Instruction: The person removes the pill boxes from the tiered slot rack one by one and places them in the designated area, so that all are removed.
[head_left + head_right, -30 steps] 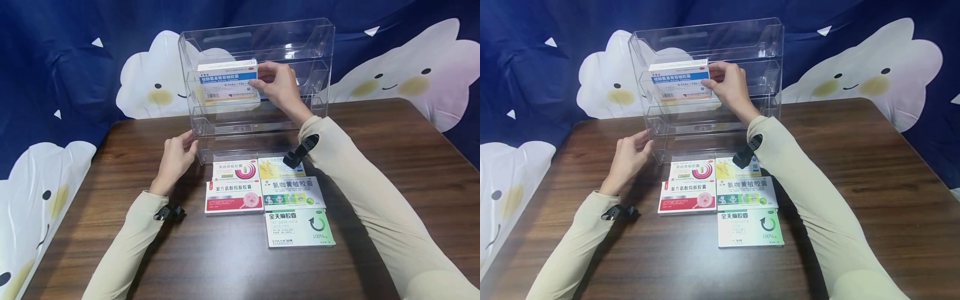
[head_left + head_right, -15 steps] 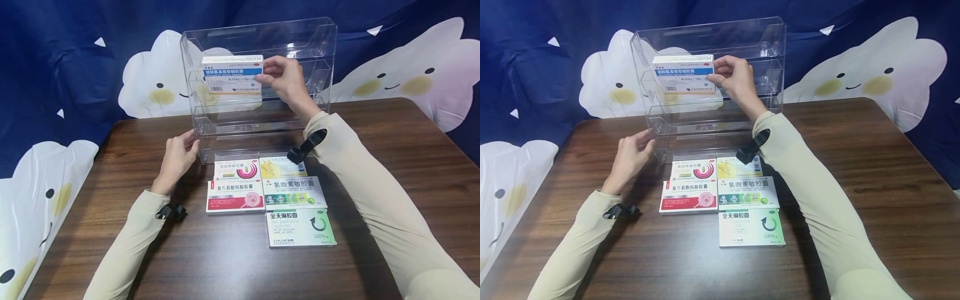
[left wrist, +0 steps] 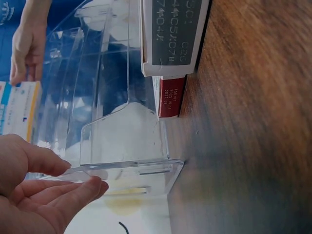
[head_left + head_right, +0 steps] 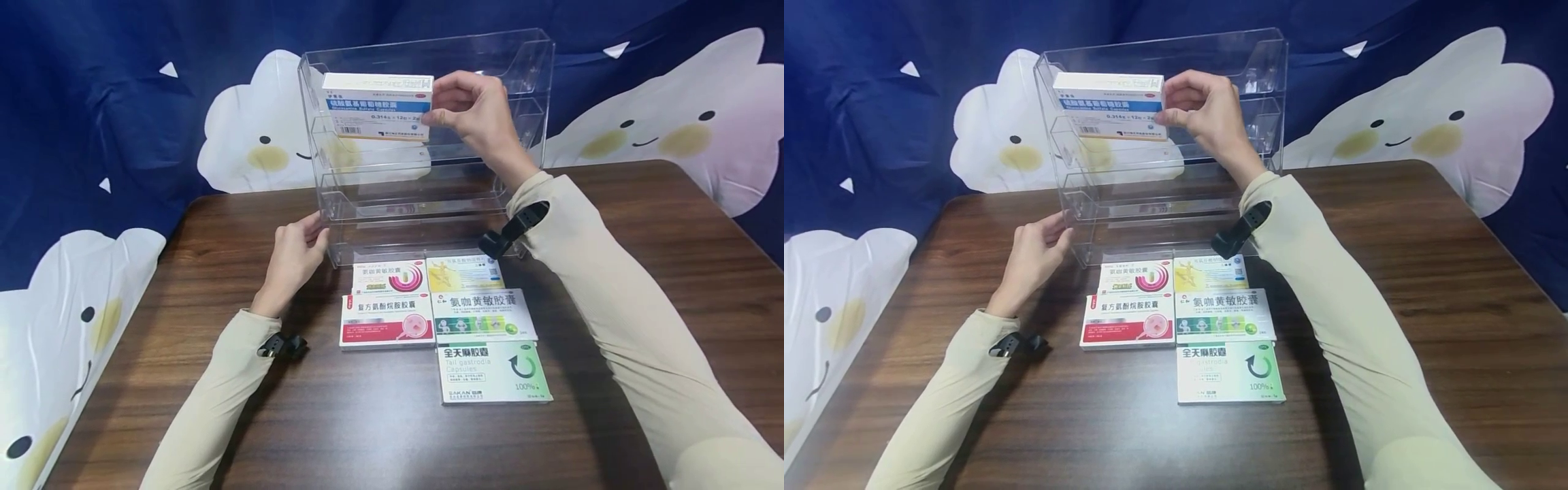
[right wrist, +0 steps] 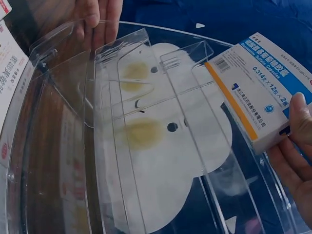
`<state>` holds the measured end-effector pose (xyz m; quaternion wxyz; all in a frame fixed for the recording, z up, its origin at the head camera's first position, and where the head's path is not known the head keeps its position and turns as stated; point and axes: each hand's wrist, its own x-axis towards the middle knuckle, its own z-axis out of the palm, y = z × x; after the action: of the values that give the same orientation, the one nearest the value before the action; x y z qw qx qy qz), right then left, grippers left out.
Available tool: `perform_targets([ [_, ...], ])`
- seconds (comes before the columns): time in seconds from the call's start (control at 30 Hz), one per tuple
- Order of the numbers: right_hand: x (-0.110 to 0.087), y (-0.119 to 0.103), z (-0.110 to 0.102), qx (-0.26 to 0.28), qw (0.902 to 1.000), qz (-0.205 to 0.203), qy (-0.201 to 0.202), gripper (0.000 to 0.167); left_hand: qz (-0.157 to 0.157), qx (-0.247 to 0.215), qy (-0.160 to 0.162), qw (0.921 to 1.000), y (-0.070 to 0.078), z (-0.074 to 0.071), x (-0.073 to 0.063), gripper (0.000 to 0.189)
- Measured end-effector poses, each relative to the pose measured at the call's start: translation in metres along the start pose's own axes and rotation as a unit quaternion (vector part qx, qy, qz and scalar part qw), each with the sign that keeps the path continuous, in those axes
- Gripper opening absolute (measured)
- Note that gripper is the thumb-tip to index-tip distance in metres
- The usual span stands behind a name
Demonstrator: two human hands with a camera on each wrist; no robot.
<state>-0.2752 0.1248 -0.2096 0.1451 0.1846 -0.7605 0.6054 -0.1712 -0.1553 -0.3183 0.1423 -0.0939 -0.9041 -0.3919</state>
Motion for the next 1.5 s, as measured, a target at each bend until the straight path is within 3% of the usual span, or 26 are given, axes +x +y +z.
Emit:
perform_targets([
  [0.2, -0.008, -0.003, -0.004, 0.009, 0.9993, 0.030, -0.018, 0.024, -0.003, 0.000, -0.002, 1.0000, -0.001, 0.000, 0.000, 0.038],
  [0.5, -0.034, -0.001, -0.015, 0.055, 0.9962, 0.053, -0.042, 0.021, 0.004, 0.001, -0.001, 1.0000, 0.000, 0.000, 0.001, 0.038],
  [0.8, -0.060, -0.001, -0.021, 0.041, 0.9933, 0.080, -0.072, 0.026, 0.005, 0.006, 0.003, 1.0000, 0.001, 0.000, 0.003, 0.037],
  [1.13, -0.098, 0.004, -0.028, 0.111, 0.9801, 0.130, -0.102, 0.030, 0.005, -0.003, 0.001, 1.0000, 0.003, 0.001, 0.006, 0.038],
  [1.5, -0.130, 0.010, -0.029, 0.029, 0.9718, 0.192, -0.134, 0.039, 0.009, 0.002, 0.006, 0.9999, 0.001, -0.001, 0.005, 0.038],
])
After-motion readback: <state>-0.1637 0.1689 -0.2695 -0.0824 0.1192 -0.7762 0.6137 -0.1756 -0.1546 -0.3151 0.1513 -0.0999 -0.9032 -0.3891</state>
